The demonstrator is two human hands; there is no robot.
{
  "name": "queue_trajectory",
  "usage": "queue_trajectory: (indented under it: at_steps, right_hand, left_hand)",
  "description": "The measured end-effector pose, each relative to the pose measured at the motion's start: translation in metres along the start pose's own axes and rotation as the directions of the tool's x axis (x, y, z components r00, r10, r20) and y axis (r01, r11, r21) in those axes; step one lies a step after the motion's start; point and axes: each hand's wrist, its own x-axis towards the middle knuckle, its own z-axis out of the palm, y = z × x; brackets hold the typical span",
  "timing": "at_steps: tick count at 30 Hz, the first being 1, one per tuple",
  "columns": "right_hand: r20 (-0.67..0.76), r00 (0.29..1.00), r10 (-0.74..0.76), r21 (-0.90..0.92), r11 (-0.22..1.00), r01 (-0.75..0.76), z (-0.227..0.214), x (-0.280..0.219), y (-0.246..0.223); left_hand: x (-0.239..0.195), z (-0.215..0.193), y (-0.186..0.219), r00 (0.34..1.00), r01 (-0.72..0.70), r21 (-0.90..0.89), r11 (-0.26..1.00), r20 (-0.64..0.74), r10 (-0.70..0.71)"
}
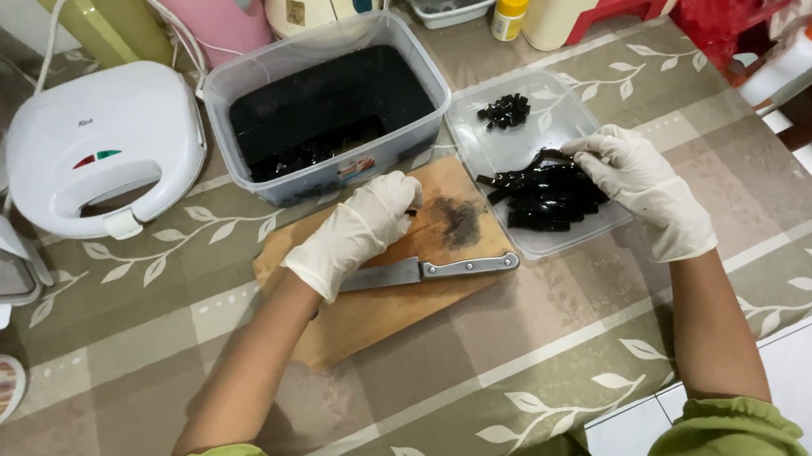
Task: Slicing blocks of grass jelly on a wooden cutting board and transferring the pieces into a plastic container.
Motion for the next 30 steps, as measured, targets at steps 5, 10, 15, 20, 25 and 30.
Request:
queue_trajectory:
  at_steps: [5, 10, 15, 20, 25, 30]
  right_hand:
    - [-0.104, 0.972, 0.209, 0.071, 0.977, -0.203, 0.005, 0.003, 0.027]
    - [-0.145, 0.963, 0.229, 0.034, 0.973, -0.226, 0.013, 0.006, 0.068]
    - [-0.115, 0.956, 0.269, -0.075, 0.957, -0.279, 0.015, 0.004, 0.082]
    - [-0.119, 0.972, 0.205, -0.085, 0.973, -0.216, 0.018, 0.006, 0.093]
    - [-0.115, 0.976, 0.186, -0.091, 0.976, -0.197, 0.019, 0.005, 0.089]
    - [-0.118, 0.978, 0.172, -0.109, 0.977, -0.184, 0.017, 0.005, 0.084]
  left_hand:
    - [0.059, -0.011, 0.03, 0.966, 0.055, 0.098, 0.994, 0.247, -0.077]
    - [0.145, 0.047, 0.008, 0.987, 0.071, -0.146, 0.987, 0.151, -0.049]
    - [0.234, 0.112, -0.034, 0.997, -0.02, 0.22, 0.975, 0.082, 0.002]
    - [0.248, 0.104, -0.038, 0.973, 0.142, 0.107, 0.984, 0.168, -0.158]
    - [0.253, 0.12, -0.044, 0.962, 0.174, 0.155, 0.972, 0.185, -0.202]
    - [0.235, 0.071, 0.018, 0.988, 0.045, 0.103, 0.994, 0.142, -0.059]
